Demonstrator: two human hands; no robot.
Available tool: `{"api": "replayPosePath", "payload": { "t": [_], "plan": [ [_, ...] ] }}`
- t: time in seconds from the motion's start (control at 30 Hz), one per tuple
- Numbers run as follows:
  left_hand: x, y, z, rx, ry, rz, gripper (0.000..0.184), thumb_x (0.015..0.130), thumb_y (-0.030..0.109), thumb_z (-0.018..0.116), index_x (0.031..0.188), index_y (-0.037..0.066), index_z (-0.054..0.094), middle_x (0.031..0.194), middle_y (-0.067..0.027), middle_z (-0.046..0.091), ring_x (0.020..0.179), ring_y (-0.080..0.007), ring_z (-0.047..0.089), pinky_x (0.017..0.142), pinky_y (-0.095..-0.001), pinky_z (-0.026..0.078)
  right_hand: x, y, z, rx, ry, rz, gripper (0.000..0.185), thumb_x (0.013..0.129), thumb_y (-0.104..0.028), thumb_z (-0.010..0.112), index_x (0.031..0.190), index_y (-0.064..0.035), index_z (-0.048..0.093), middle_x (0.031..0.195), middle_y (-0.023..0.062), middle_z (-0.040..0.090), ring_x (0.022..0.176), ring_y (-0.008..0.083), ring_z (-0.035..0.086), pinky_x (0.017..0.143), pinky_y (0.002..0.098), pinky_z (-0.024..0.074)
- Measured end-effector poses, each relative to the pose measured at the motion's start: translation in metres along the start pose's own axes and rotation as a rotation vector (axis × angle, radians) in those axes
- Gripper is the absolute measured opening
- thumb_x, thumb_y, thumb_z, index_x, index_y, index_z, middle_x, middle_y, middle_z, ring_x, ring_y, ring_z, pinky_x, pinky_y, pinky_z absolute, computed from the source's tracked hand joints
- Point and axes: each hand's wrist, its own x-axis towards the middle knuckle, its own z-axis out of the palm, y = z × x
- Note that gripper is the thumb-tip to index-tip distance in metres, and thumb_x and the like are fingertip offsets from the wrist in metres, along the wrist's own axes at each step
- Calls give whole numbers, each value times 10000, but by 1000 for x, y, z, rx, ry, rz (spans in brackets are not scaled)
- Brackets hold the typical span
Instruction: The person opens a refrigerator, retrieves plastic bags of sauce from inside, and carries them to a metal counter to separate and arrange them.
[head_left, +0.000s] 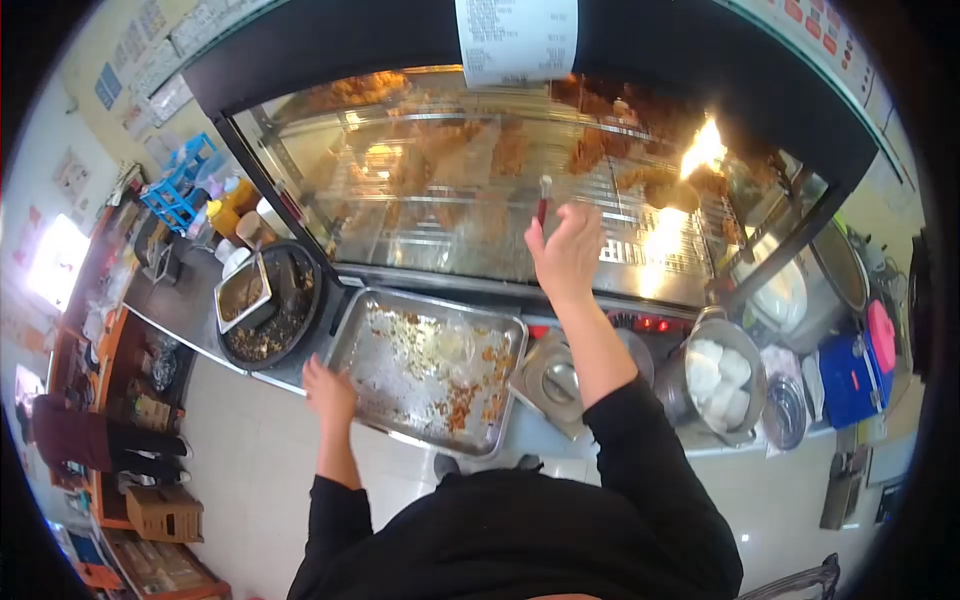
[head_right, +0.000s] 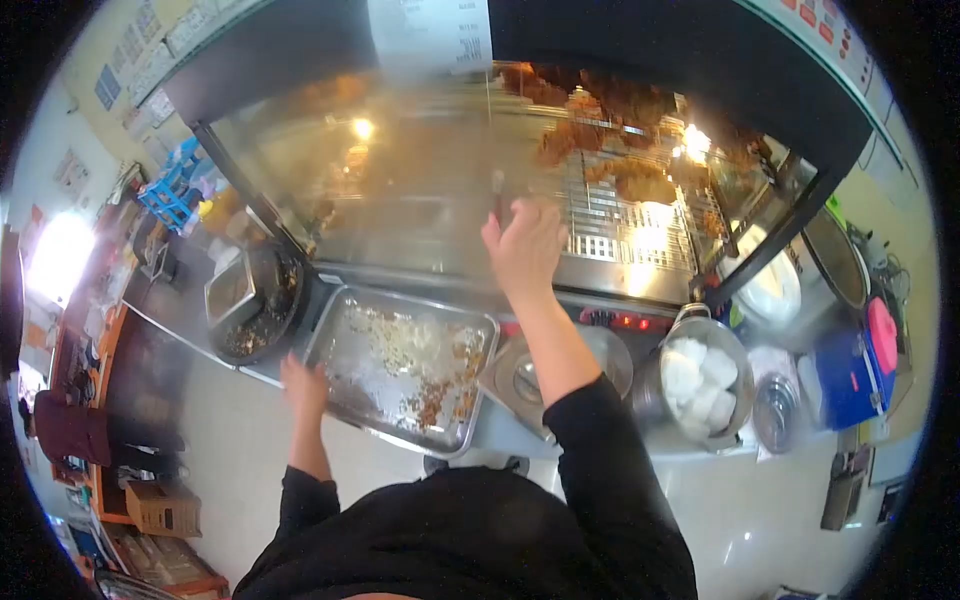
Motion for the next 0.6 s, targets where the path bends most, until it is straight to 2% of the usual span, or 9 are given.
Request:
{"api": "replayPosePath", "payload": {
  "t": [0.07, 0.17, 0.27, 0.37, 0.4, 0.5, 0.57, 0.6],
  "plan": [
    [16, -30, 20, -45, -63, -138, 568, 827, 324, 608, 1285, 48, 416, 1272, -212, 453, 1127, -388, 481, 886, -451, 434, -4, 10, 4, -43, 37, -45, 437, 716, -207, 697, 1019, -57, 419, 1023, 157, 494, 970, 344, 465, 771, 469, 356],
    [15, -70, 18, -170, -321, -180, 469, 856, 349, 568, 1170, 6, 509, 1080, -245, 572, 992, -398, 559, 831, -434, 454, -5, 21, -25, -113, 74, -12, 404, 727, -178, 688, 1002, -48, 422, 1012, 160, 489, 961, 348, 465, 764, 469, 355],
    [9, -64, 20, -279, -207, -157, 447, 855, 371, 568, 1083, -14, 553, 945, -253, 612, 936, -398, 579, 795, -451, 455, -8, 43, -44, -167, 123, 65, 351, 757, -140, 653, 1002, -34, 424, 1018, 172, 481, 951, 351, 468, 767, 467, 362],
    [20, -78, 39, -382, -296, -246, 419, 843, 351, 593, 1037, -20, 563, 940, -254, 612, 869, -404, 596, 750, -447, 471, -13, 48, -74, -271, 108, 185, 323, 781, -100, 621, 1017, -17, 417, 1018, 175, 478, 946, 360, 464, 772, 440, 373],
    [18, -68, 22, -435, -326, -226, 343, 840, 272, 599, 992, -34, 571, 850, -250, 615, 741, -376, 619, 646, -429, 495, -19, 44, -83, -205, 120, 230, 246, 806, -89, 586, 1010, -22, 465, 967, 155, 530, 907, 351, 506, 757, 422, 403],
    [22, -76, 15, -563, -375, -58, 281, 832, 189, 589, 1010, -25, 554, 833, -212, 603, 631, -299, 615, 557, -395, 523, -58, -6, -114, 34, -389, 387, 138, 824, -126, 560, 940, -53, 549, 861, 136, 593, 836, 339, 569, 729, 416, 441],
    [29, -81, 15, -744, -566, -148, 329, 845, 163, 560, 1118, -7, 491, 917, -187, 587, 735, -267, 622, 566, -379, 549, -116, -31, -124, -4, -677, 405, 202, 872, -225, 509, 842, -46, 599, 745, 133, 609, 700, 304, 603, 666, 439, 456],
    [30, -85, 15, -823, -668, -197, 363, 852, 151, 546, 1172, 2, 459, 959, -174, 579, 788, -251, 625, 571, -371, 562, -142, -38, -127, -99, -787, 481, 241, 881, -256, 491, 841, -47, 605, 746, 138, 614, 715, 307, 606, 674, 438, 457]
  ]
}}
